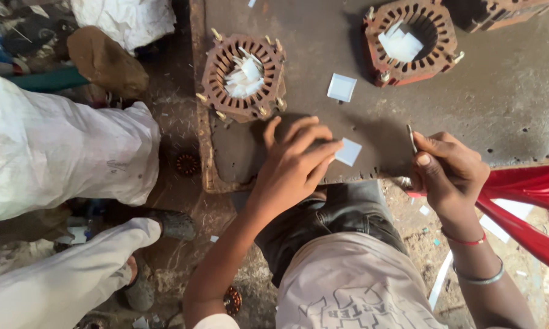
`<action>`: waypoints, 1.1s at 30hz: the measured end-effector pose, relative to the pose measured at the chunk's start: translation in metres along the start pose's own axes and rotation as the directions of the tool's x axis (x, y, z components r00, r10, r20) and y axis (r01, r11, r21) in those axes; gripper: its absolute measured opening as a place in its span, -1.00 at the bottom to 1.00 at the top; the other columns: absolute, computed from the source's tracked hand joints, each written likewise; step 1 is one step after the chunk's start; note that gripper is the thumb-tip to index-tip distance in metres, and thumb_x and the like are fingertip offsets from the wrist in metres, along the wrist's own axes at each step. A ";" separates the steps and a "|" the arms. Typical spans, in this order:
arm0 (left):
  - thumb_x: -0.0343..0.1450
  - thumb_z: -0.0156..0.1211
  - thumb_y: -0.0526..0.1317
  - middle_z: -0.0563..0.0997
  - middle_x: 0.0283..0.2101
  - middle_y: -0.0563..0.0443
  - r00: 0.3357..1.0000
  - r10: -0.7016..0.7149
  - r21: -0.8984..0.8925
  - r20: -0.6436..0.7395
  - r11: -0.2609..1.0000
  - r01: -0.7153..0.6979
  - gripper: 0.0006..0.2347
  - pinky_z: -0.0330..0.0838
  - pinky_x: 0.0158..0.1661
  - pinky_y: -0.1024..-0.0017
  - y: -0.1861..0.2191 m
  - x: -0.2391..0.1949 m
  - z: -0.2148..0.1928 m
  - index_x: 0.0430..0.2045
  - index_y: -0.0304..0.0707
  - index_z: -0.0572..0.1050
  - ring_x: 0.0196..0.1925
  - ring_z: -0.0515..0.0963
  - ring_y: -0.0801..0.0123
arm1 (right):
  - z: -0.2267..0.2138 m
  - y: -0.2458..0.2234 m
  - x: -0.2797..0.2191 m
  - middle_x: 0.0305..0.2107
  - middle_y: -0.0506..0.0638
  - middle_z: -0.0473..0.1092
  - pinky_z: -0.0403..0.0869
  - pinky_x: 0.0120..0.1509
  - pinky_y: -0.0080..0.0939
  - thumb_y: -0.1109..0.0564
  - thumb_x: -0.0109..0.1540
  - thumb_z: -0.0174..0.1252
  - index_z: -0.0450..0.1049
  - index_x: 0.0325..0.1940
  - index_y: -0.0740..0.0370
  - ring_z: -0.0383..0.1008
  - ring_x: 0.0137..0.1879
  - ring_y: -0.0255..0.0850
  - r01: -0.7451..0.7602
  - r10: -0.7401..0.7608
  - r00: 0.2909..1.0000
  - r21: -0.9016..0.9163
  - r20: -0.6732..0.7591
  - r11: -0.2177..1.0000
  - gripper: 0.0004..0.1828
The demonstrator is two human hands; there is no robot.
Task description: The person inserts small white insulating papers into the slots of a motor stator using a small tool to push them into place.
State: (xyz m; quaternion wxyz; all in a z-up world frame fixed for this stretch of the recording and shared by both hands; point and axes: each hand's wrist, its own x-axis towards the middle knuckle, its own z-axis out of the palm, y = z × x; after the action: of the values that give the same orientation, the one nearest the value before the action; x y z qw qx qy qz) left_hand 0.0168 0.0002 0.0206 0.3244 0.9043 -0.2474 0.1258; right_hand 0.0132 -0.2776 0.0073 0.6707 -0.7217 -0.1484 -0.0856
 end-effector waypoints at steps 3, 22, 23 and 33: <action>0.41 0.27 -0.26 0.60 -0.02 0.16 0.999 0.035 0.051 -0.005 0.998 -0.035 -0.80 -0.08 0.38 -0.14 0.001 0.003 -0.008 -0.10 -0.06 0.65 0.28 0.48 0.25 | 0.006 -0.005 0.007 -0.41 -0.02 0.37 0.27 -0.44 -0.49 0.33 0.42 0.12 0.52 0.18 0.42 0.33 -0.49 -0.43 -0.045 0.045 0.999 0.027 -0.012 0.999 -0.75; 0.51 0.29 -0.20 0.58 -0.06 0.13 0.986 -0.102 -0.060 -0.134 0.994 0.095 -0.82 0.07 0.36 -0.02 0.008 -0.007 0.014 -0.03 -0.11 0.60 0.18 0.54 0.33 | 0.013 0.006 -0.002 -0.40 -0.04 0.32 0.31 -0.45 -0.47 0.28 0.50 0.14 0.49 0.20 0.42 0.28 -0.52 -0.43 -0.007 0.026 0.989 0.130 -0.148 0.992 -0.79; 0.46 0.32 -0.15 0.58 -0.07 0.11 0.989 -0.092 -0.032 -0.118 0.995 0.089 -0.80 0.05 0.32 -0.07 0.013 -0.006 0.015 -0.08 -0.12 0.61 0.17 0.53 0.28 | 0.013 0.008 -0.003 -0.41 -0.04 0.31 0.31 -0.46 -0.47 0.27 0.50 0.14 0.49 0.19 0.42 0.27 -0.53 -0.44 -0.002 0.028 0.985 0.150 -0.171 0.989 -0.80; 0.44 0.34 -0.08 0.59 -0.02 0.13 0.993 -0.050 0.068 -0.108 0.996 0.058 -0.76 -0.09 0.33 -0.18 0.016 -0.002 0.017 -0.09 -0.11 0.62 0.25 0.47 0.21 | 0.017 0.019 -0.007 -0.33 0.02 0.34 0.34 -0.48 -0.45 0.21 0.52 0.17 0.47 0.27 0.34 0.28 -0.48 -0.41 0.108 -0.076 0.977 0.157 -0.197 0.982 -0.76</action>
State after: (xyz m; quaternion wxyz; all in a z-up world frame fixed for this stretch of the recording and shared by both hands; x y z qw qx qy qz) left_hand 0.0076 -0.0205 0.0156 0.3079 0.9136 -0.2007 0.1737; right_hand 0.0121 -0.2629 -0.0145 0.7351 -0.6440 -0.1233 -0.1726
